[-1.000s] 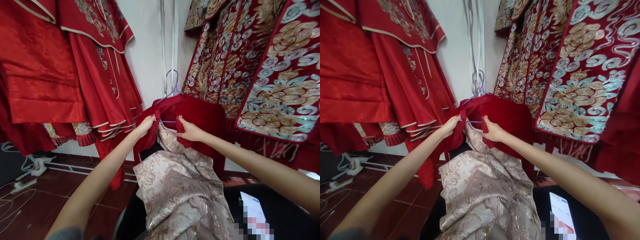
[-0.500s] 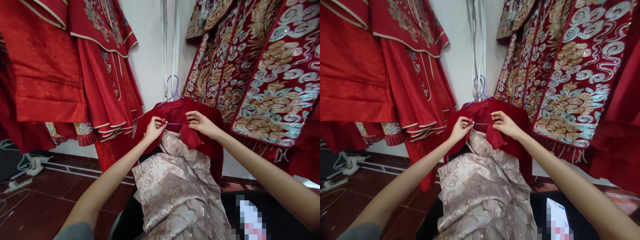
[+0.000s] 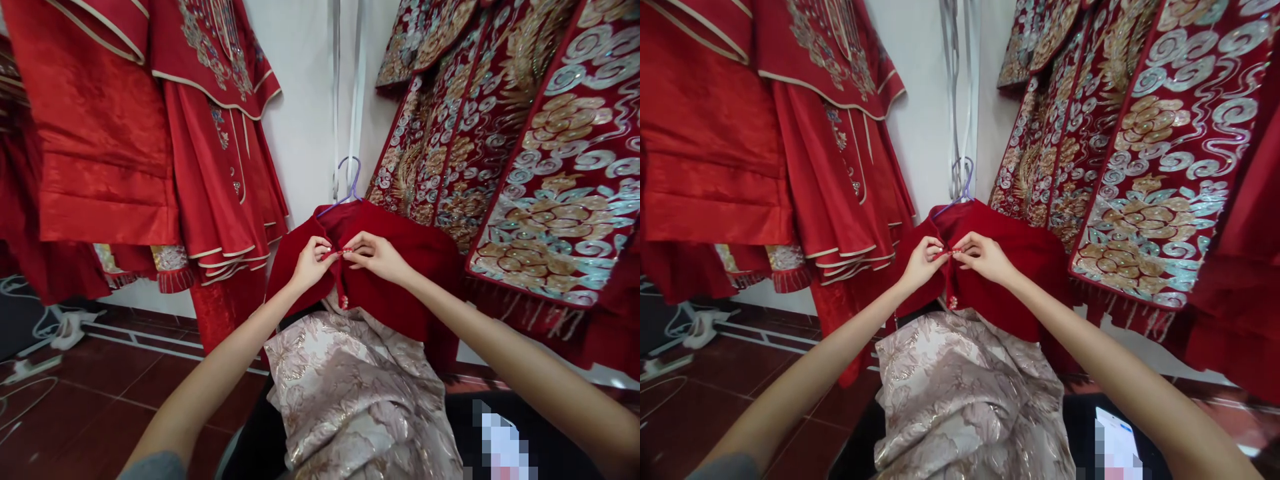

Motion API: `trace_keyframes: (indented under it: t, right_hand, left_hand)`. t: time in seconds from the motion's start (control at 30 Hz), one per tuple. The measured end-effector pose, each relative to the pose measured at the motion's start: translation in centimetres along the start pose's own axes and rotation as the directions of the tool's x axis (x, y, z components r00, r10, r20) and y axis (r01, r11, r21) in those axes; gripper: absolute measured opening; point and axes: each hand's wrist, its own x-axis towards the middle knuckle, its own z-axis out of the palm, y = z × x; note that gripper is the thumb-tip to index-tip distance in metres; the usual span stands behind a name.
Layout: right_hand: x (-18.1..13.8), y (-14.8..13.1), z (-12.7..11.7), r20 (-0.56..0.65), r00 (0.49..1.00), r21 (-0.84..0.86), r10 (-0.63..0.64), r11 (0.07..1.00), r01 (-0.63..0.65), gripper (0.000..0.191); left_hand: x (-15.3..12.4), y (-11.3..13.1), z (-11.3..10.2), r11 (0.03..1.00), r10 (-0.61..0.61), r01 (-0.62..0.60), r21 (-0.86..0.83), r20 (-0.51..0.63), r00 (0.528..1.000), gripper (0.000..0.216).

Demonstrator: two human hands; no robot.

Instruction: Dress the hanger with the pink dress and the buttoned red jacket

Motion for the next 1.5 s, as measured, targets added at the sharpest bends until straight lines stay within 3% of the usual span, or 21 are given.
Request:
trace_keyframes:
  t: [0.23,0.37,0.5,0.63,0.97,1.5]
  right_hand:
    - [0.4,-0.1,-0.2,0.056,0.995,-0.268,-0.087,0.958,0.099,0.020]
    - [0.4,-0.6,-0.5,0.057,0.979,-0.555,-0.198,0.808,0.196,0.011]
    - [-0.2,-1.0,0.4,-0.048,0.975,-0.729,-0.218,0.675,0.115,0.010]
    - [-0.4,-0.7,1.0,-0.106,0.963,-0.719,-0.248,0.688,0.098,0.012]
    - [-0.4,0.5,0.4,-0.061,0.967,-0.675,-0.246,0.724,0.142,0.014]
    - [0.3,-0.6,0.4,-0.015,0.980,-0.699,-0.199,0.703,0.132,0.011]
  left_hand:
    - [-0.5,0.9,0.7,0.998,-0.046,0.046,-0.042,0.000,0.999,0.022]
    - [-1.3,1.2,0.8,0.999,-0.043,0.043,0.001,-0.016,0.999,0.023]
    - [-2.0,0.8,0.8,0.995,0.000,0.009,0.100,-0.095,0.996,0.023]
    - [-1.5,0.6,0.7,1.000,-0.001,0.002,0.009,-0.114,0.993,0.025]
    - [-1.0,1.4,1.4,0.949,-0.217,0.179,-0.259,-0.123,0.969,0.023]
    - [-1.2,2.2,1.0,0.871,-0.329,0.297,-0.392,-0.016,0.944,0.031]
